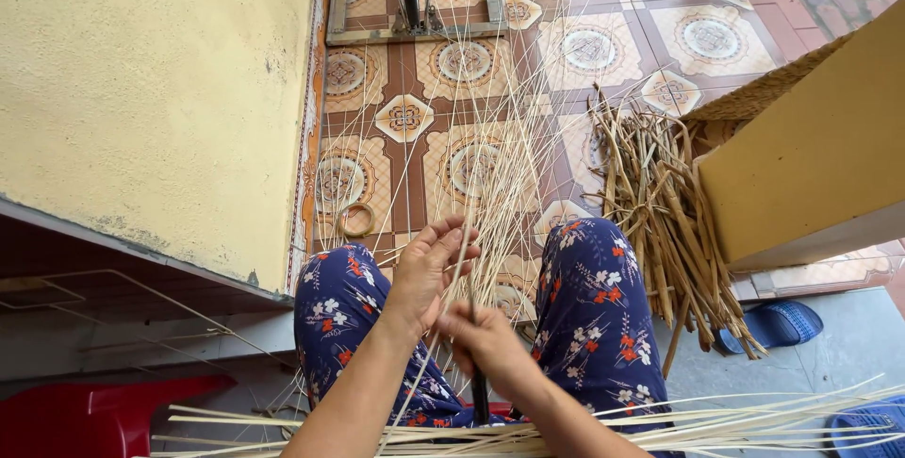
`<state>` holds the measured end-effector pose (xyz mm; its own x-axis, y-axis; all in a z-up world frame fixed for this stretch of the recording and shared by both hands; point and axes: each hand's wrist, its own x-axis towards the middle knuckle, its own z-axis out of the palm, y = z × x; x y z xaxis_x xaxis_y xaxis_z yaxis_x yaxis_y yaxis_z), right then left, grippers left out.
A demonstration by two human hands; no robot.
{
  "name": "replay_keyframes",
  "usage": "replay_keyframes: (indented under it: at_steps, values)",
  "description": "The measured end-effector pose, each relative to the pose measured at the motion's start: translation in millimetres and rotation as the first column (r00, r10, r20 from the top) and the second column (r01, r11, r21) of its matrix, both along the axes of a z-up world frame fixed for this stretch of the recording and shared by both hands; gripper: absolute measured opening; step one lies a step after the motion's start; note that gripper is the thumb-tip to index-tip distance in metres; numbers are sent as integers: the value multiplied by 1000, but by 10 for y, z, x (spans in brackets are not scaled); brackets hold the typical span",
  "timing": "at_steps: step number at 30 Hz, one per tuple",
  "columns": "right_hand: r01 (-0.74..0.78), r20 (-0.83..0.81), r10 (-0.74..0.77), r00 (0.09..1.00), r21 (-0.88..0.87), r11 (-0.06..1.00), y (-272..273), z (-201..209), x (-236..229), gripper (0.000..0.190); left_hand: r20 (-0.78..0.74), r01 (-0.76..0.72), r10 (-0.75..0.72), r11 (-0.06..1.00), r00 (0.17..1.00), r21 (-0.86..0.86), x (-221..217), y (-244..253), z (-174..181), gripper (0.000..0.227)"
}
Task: The person is using a small knife to thin and shave bamboo or rattan strips for crafting.
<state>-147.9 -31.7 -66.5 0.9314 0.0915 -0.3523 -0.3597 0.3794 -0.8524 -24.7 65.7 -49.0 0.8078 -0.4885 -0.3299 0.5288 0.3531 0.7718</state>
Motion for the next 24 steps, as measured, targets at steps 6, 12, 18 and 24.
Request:
replay_keyframes:
  at_steps: [6, 12, 18, 24]
  values:
    - [348, 79, -343, 936, -75, 934, -637, -54, 349, 19, 74, 326, -428, 780, 901, 534, -457, 270, 148, 40]
    - [402, 45, -403, 914, 26, 915, -713, -132, 384, 24, -79, 444, -450, 810, 889, 384, -508, 514, -195, 37]
    - [-40, -42, 39, 998, -10, 999, -279, -110, 229, 31, -40, 45, -43, 998, 998, 41, -43, 356, -141, 33]
    - [-176, 85, 174, 981, 26, 984, -187, -301, 157, 24, -26, -56, 54, 991, 998, -125, 231, -26, -6, 31]
